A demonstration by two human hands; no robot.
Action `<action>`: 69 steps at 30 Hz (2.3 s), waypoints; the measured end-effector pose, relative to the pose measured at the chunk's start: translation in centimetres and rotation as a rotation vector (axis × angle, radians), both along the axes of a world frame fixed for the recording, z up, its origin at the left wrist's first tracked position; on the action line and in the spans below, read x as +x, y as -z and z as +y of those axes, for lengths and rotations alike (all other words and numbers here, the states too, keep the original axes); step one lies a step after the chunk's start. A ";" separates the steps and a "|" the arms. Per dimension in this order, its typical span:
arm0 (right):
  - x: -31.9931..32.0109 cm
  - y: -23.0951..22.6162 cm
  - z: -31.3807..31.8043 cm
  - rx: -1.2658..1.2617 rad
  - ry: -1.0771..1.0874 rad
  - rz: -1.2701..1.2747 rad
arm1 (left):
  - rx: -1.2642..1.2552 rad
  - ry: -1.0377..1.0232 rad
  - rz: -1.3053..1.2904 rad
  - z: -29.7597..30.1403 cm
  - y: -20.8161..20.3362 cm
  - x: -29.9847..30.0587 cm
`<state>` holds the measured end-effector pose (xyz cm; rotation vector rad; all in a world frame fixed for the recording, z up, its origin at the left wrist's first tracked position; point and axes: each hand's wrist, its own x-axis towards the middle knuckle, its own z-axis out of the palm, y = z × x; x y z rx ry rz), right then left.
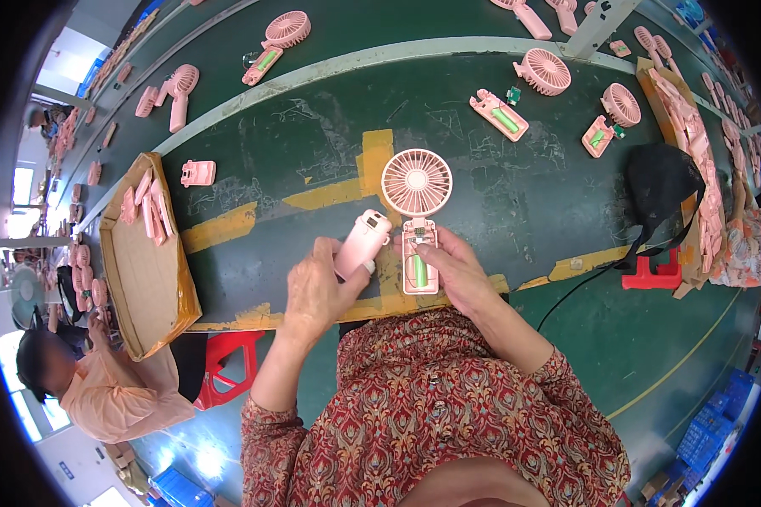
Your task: The person assembles portable electric fans by attaching the fan head to the handle base, snapping the plastic casing shut, testing the fan by pressing its power button, and placing the assembled fans onto the conveyor belt.
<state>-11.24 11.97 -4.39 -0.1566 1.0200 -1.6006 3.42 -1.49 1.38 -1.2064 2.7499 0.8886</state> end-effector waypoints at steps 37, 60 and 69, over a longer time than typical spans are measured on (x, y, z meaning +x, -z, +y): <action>0.8 -2.4 0.7 -0.053 -0.143 0.214 | -0.171 0.201 0.209 5.9 1.7 -1.4; 1.8 -1.9 0.3 0.037 0.025 0.182 | -0.215 0.250 0.177 6.8 1.6 -1.4; 0.5 -2.2 0.5 -0.187 0.031 0.002 | 1.106 -0.008 0.373 3.7 3.0 -1.3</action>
